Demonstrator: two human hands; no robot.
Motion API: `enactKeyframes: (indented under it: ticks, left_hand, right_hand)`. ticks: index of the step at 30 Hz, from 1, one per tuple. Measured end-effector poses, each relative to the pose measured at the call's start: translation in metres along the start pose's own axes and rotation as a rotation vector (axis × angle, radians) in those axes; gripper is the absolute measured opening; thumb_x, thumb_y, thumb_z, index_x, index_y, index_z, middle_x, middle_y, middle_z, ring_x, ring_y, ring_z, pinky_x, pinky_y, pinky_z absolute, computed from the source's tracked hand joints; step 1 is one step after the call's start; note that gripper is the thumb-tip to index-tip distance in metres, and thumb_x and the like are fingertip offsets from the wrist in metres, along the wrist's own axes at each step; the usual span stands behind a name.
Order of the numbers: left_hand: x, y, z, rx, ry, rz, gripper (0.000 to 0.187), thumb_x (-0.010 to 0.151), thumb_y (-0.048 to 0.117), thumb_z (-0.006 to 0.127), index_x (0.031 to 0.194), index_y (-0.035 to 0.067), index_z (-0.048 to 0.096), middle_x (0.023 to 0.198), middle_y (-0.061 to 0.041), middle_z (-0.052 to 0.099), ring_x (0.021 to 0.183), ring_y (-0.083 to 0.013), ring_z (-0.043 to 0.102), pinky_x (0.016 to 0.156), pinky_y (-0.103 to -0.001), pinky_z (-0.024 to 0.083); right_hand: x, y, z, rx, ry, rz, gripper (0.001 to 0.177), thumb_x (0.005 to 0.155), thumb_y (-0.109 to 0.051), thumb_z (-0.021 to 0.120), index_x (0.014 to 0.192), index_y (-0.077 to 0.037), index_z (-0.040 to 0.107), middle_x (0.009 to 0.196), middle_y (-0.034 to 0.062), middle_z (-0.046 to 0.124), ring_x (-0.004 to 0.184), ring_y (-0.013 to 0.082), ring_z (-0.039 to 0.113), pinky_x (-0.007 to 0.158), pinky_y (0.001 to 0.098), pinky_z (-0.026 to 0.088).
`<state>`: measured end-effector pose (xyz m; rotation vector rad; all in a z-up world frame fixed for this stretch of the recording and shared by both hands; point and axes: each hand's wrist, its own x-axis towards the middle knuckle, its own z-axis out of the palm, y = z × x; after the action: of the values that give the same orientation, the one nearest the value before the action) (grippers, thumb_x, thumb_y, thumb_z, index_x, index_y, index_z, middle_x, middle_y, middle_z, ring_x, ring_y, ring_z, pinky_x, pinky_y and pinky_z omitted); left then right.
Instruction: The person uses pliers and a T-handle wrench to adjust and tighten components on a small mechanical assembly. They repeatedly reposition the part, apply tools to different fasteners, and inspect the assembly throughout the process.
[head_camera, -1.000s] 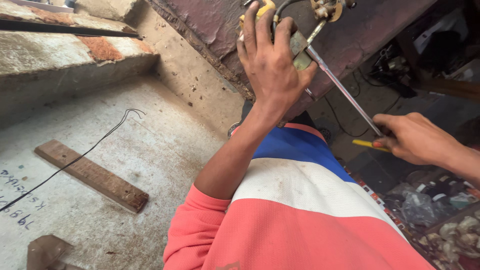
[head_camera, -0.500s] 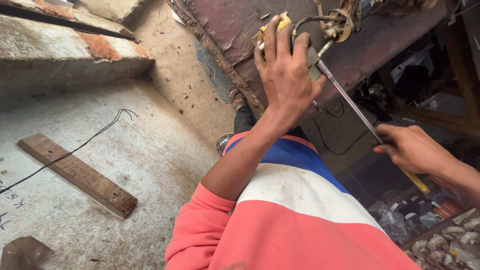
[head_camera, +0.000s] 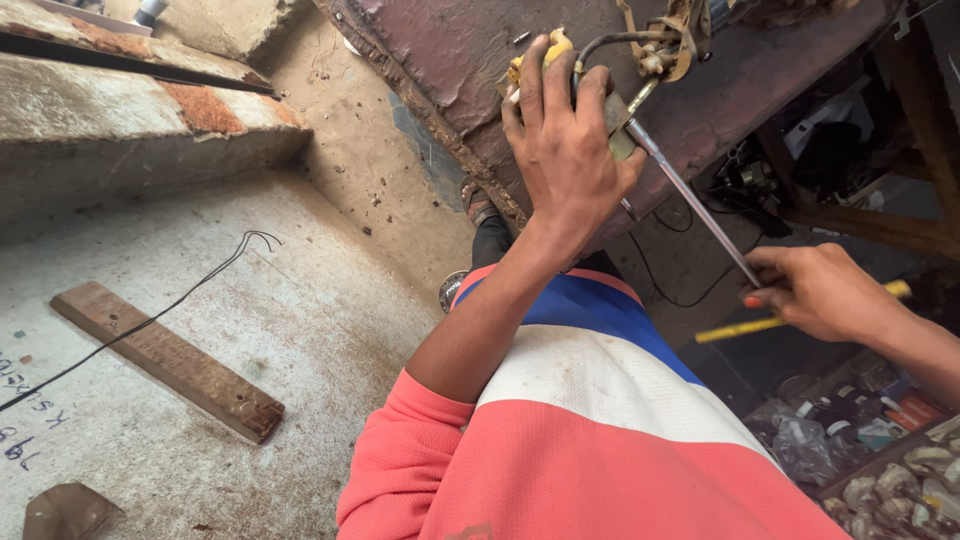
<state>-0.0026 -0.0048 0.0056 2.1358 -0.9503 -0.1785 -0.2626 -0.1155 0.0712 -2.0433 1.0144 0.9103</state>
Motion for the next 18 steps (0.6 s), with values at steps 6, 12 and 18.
enactKeyframes:
  ticks: [6,12,18]
  left_hand:
    - [0.0,0.0,0.0,0.001,0.01,0.008,0.071,0.055,0.03,0.095,0.116,0.009,0.065,0.14,-0.017,0.05,0.149,-0.0384,0.034,0.115,-0.068,0.037]
    - [0.0,0.001,-0.002,-0.003,-0.005,0.001,0.073,0.053,0.029,0.095,0.116,0.01,0.064,0.141,-0.018,0.051,0.149,-0.0386,0.035,0.116,-0.067,0.037]
    - [0.001,0.001,-0.002,0.008,0.005,0.004,0.071,0.056,0.032,0.094,0.117,0.01,0.064,0.142,-0.017,0.05,0.15,-0.0383,0.034,0.117,-0.067,0.036]
  right_hand:
    - [-0.005,-0.026,-0.004,-0.376,-0.121,0.308,0.046,0.088,-0.031,0.081,0.127,-0.01,0.07,0.091,0.0131,0.081,0.088,0.0223,0.081,0.083,0.0331,0.062]
    - [-0.005,-0.013,-0.004,-0.059,-0.118,0.122,0.038,0.088,-0.015,0.068,0.125,-0.005,0.066,0.094,0.0116,0.081,0.09,0.0213,0.078,0.075,0.0353,0.064]
    - [-0.002,-0.001,0.005,-0.122,0.024,0.194,0.041,0.08,-0.024,0.082,0.116,-0.006,0.073,0.096,0.0114,0.081,0.091,0.0246,0.08,0.082,0.0365,0.063]
